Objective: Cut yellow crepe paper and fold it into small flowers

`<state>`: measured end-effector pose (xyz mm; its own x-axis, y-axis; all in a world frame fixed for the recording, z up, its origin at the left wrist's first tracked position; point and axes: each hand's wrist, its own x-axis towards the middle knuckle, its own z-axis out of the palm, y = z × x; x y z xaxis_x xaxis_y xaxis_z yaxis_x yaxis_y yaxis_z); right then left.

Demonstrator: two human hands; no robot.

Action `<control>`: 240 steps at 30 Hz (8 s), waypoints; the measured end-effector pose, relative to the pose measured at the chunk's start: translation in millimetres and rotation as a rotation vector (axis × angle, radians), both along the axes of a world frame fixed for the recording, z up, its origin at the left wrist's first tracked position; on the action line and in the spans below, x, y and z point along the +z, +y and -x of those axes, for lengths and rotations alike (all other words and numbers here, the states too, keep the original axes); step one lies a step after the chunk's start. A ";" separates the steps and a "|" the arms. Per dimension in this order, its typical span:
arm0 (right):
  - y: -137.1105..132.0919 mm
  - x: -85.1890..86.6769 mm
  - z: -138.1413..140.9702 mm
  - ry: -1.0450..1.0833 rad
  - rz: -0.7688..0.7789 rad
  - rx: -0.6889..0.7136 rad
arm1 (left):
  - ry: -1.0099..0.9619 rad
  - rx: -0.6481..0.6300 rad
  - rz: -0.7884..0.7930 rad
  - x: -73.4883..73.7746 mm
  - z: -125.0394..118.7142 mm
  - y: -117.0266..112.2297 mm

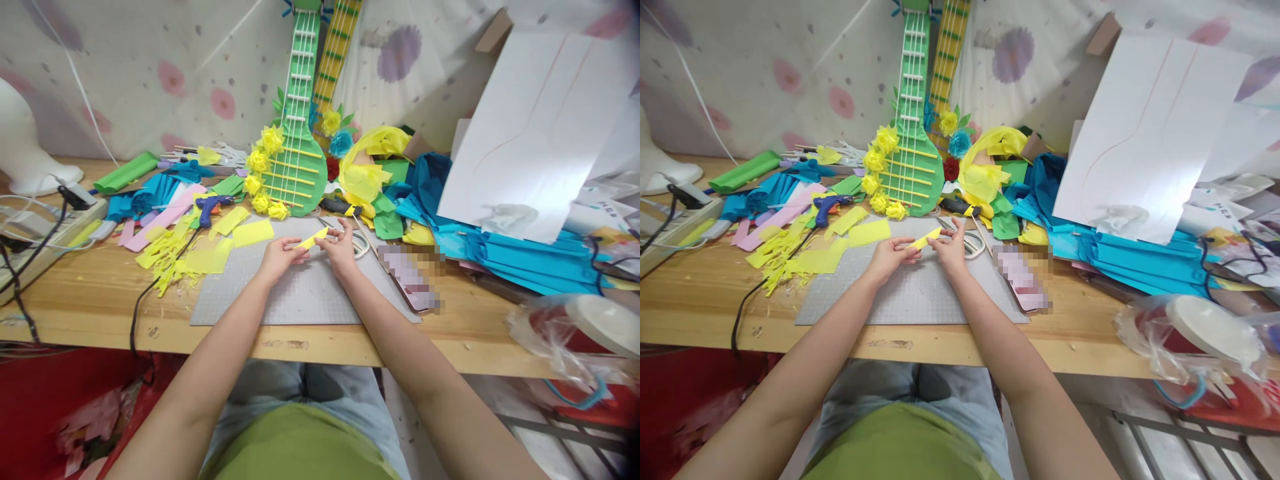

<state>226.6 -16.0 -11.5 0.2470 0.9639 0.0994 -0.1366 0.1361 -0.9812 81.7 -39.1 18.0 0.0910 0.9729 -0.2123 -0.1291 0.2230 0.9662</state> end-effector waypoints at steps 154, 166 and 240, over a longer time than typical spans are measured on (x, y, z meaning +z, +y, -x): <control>-25.8 6.1 12.2 -1.185 -0.033 0.105 | 1.279 0.039 -0.341 -4.2 33.7 1.5; -29.0 4.8 12.1 -1.441 -0.121 0.113 | 1.335 -0.065 -0.667 -16.8 35.1 6.7; -29.5 10.2 10.8 -1.199 -0.371 0.147 | 1.154 0.025 -0.789 -10.3 28.6 -1.1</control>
<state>215.7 -45.5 -1.4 -0.2925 0.8407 0.4557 0.7729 0.4885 -0.4050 53.2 -40.2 7.7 0.2237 0.8681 0.4431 0.8197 -0.4136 0.3963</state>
